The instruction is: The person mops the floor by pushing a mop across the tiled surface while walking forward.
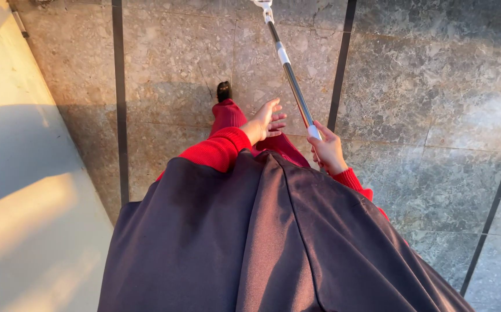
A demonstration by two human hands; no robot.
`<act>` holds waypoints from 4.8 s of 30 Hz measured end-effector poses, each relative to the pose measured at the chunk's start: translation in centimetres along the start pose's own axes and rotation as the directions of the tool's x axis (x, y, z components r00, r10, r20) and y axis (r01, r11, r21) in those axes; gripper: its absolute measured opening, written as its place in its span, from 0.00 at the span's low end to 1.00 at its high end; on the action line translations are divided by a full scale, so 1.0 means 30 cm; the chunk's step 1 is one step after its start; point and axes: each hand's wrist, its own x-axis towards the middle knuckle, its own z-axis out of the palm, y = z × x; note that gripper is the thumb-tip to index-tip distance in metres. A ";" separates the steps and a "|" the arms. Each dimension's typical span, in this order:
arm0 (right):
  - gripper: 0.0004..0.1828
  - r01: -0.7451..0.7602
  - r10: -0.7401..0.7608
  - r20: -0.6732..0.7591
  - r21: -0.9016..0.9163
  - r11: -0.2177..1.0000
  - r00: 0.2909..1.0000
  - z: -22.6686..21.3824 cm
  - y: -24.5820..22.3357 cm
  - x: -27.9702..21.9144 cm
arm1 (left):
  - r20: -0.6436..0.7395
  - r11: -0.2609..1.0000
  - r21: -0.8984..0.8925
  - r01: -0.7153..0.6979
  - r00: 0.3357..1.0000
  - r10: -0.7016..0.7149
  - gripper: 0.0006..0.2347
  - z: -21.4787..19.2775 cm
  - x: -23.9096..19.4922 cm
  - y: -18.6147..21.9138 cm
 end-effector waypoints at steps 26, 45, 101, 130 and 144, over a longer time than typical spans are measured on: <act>0.34 0.232 -0.233 -0.004 -0.081 0.969 0.972 0.662 -1.264 1.608 | -0.117 0.826 -0.545 -0.143 0.989 0.094 0.27 -0.832 0.176 0.576; 0.46 0.268 -0.247 0.105 -0.448 0.853 0.963 0.404 -0.438 0.416 | -0.024 0.838 -0.517 -0.178 0.981 0.194 0.28 -0.532 0.424 0.037; 0.44 0.403 -0.261 0.316 -0.578 0.710 0.912 0.671 -0.038 0.069 | -0.114 0.927 -0.340 -0.160 0.985 0.128 0.26 -0.597 -0.141 -0.457; 0.30 0.631 -0.441 0.532 -0.768 0.110 0.723 0.403 0.088 -0.228 | -0.206 0.869 -0.460 -0.182 0.974 0.094 0.26 -1.020 -0.494 -0.798; 0.32 0.647 -0.386 0.549 -0.737 0.197 0.742 1.748 -0.124 -0.098 | -0.343 0.754 -0.585 -0.301 0.933 0.106 0.24 -1.598 -0.702 -0.803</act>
